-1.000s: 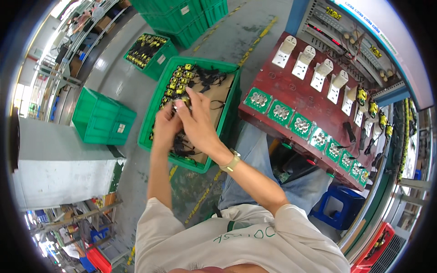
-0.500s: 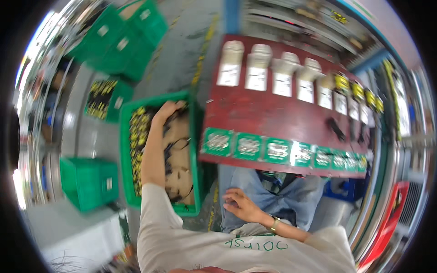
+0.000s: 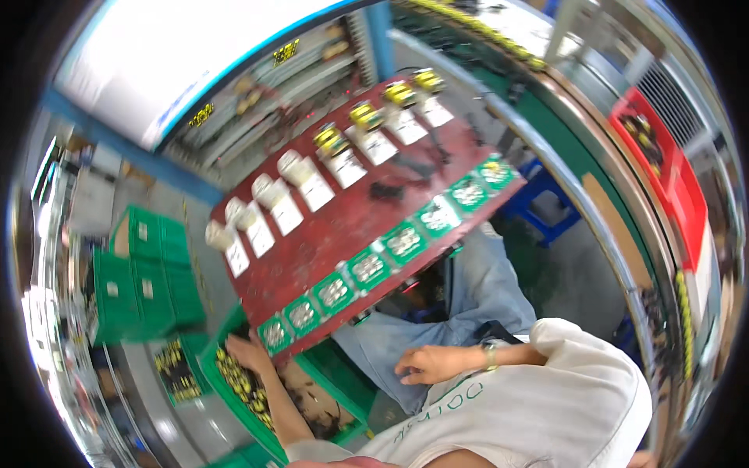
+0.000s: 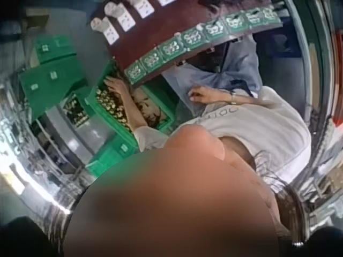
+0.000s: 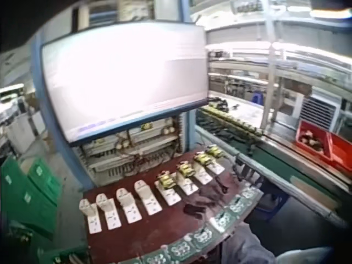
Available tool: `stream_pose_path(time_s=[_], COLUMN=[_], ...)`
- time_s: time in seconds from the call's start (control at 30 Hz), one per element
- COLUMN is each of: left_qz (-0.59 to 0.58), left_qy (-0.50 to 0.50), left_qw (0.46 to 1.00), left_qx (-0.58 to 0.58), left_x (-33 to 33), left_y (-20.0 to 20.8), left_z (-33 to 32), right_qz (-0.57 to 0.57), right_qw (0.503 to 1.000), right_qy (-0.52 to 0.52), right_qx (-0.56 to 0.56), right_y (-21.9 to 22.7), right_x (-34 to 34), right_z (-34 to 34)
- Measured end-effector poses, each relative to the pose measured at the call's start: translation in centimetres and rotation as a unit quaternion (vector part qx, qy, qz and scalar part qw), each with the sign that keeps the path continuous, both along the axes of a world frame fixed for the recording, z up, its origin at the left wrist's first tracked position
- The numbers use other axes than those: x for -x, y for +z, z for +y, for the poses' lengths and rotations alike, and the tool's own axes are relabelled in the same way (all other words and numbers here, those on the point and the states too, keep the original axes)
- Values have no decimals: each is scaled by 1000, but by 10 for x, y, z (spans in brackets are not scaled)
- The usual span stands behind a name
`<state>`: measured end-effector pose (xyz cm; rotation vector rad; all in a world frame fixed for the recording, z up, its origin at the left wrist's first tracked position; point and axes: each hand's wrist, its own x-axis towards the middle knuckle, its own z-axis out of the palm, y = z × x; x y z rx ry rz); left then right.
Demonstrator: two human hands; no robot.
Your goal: Assembling and testing electronic components onto circuit boards at a manual workstation.
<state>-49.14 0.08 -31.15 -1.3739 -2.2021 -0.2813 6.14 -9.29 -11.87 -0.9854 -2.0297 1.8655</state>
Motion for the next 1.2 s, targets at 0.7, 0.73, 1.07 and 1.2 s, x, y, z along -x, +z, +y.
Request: stream_pose_path(time_s=[0.7,0.73,1.07,1.2], left_qz=[-420,-422,-454,-453], left_qy=[100,95,-44,-127], left_qw=[897,895,826,775], left_qx=[97,114,331,422], left_x=[-420,-416,-353,-325], left_y=[-49,-88,-72,-43], left_z=[-392,-401,-414,-402], right_qz=[-595,-589,-526,-526], right_qw=[570,578,622,594], right_qy=[-469,-463,-475,-487], right_qx=[-318,-325,-333,-364], right_y=[120,114,90,90], right_x=[-443,-445,-467,-481], right_z=[496,512,561,528])
